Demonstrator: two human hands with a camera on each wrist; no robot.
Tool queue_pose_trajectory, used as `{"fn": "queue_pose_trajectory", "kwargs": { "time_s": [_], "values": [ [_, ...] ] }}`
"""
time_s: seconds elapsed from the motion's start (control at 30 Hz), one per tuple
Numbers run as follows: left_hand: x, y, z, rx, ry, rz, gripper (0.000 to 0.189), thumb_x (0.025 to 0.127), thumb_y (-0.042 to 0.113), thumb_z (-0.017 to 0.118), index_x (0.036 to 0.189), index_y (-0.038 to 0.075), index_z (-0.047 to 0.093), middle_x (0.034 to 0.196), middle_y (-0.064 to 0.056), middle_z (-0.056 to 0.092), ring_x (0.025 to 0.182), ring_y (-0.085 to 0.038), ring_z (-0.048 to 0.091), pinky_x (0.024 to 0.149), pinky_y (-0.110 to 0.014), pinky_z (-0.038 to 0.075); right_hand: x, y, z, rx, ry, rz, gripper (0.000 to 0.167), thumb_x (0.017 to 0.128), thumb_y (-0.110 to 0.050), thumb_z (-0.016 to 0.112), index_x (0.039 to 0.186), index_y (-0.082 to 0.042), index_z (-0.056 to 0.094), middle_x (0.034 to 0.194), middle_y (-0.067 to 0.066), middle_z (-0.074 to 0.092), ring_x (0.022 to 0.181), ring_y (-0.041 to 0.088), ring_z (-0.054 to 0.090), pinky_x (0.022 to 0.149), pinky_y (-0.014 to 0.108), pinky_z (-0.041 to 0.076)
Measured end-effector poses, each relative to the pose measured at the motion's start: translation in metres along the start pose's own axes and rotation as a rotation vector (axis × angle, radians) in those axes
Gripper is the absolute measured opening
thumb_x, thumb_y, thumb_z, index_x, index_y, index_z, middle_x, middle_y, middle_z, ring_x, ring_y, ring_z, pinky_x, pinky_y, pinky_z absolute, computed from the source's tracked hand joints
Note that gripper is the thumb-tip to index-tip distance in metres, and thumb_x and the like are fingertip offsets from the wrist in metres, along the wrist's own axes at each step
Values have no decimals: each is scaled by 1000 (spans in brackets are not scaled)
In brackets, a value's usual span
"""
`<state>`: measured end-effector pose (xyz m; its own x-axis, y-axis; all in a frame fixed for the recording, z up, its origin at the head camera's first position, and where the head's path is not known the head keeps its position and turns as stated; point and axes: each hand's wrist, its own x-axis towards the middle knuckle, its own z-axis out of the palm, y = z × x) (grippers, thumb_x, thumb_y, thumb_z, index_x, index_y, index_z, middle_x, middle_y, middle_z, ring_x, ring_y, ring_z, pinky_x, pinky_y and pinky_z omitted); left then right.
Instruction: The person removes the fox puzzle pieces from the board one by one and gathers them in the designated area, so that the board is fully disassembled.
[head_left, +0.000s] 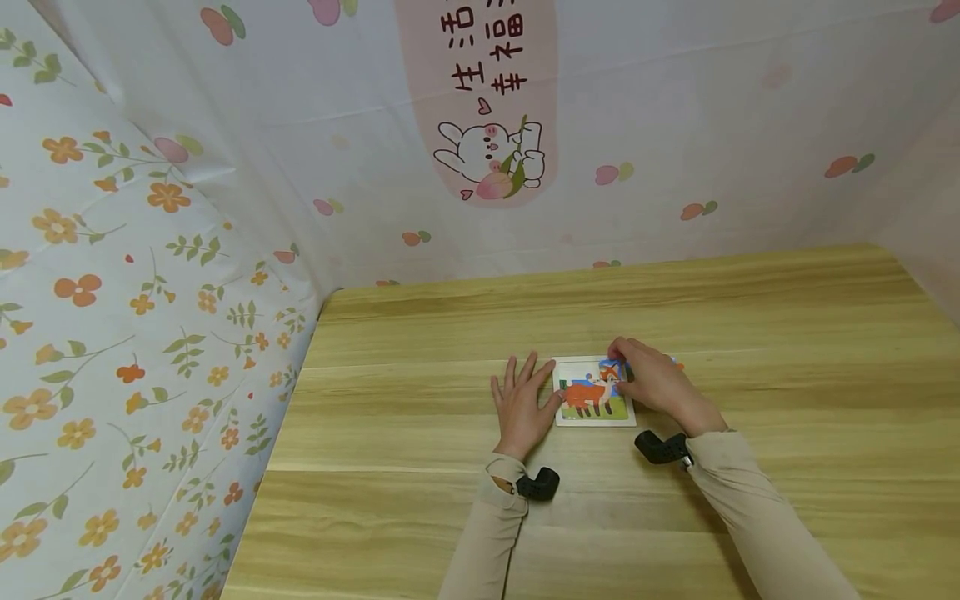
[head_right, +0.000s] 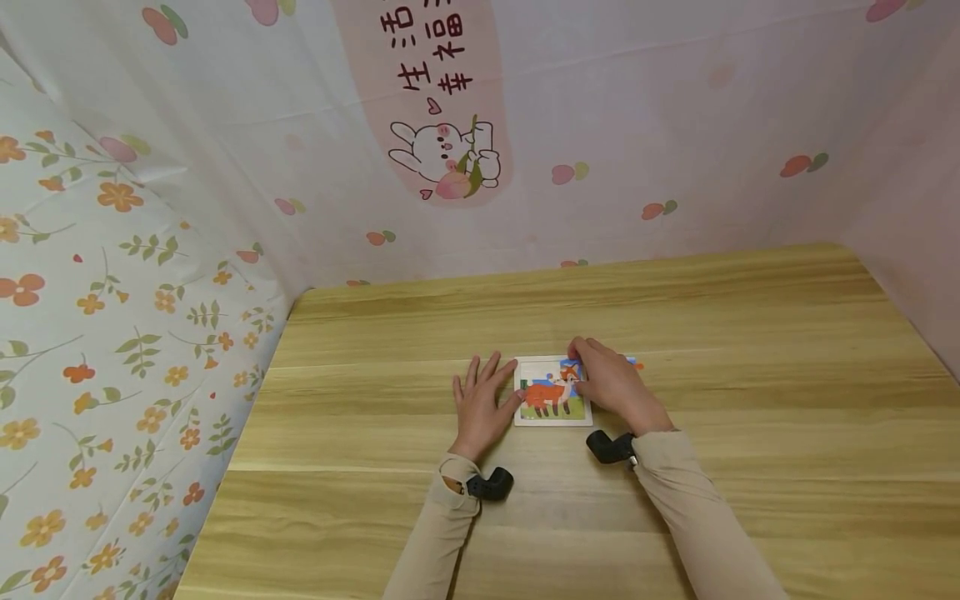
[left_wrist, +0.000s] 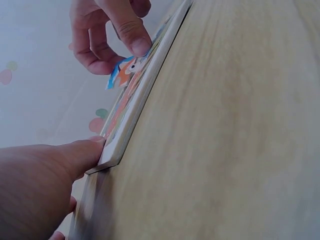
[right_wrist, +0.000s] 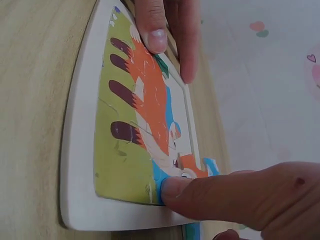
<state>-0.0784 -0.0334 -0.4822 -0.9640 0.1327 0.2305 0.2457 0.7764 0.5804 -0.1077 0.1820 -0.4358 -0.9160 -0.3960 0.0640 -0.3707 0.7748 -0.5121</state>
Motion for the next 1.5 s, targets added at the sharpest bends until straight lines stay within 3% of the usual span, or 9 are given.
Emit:
{"fn": "queue_pose_trajectory", "kwargs": {
  "time_s": [0.47,0.93,1.5],
  "values": [
    [0,0,1,8,2,7,45,85,29,66,128,18,59,141,-8,44,135,-35,24,101,-66,10,-3,3,3,-62,62,10,38,70,-7,79,101,-2,59,93,10,62,77,26,58,66,46,48],
    [0,0,1,12,-17,-8,46,86,31,64,130,19,58,143,-6,41,137,-33,21,103,-65,8,-5,4,5,-54,87,-7,40,71,-6,78,105,1,59,95,13,61,82,29,59,68,48,48],
    [-1,-3,2,5,-10,10,46,87,31,64,130,18,57,143,-7,41,137,-33,21,102,-65,8,-10,10,11,-50,147,-39,35,73,-6,77,103,0,59,93,12,60,77,25,58,62,43,48]
  ]
}}
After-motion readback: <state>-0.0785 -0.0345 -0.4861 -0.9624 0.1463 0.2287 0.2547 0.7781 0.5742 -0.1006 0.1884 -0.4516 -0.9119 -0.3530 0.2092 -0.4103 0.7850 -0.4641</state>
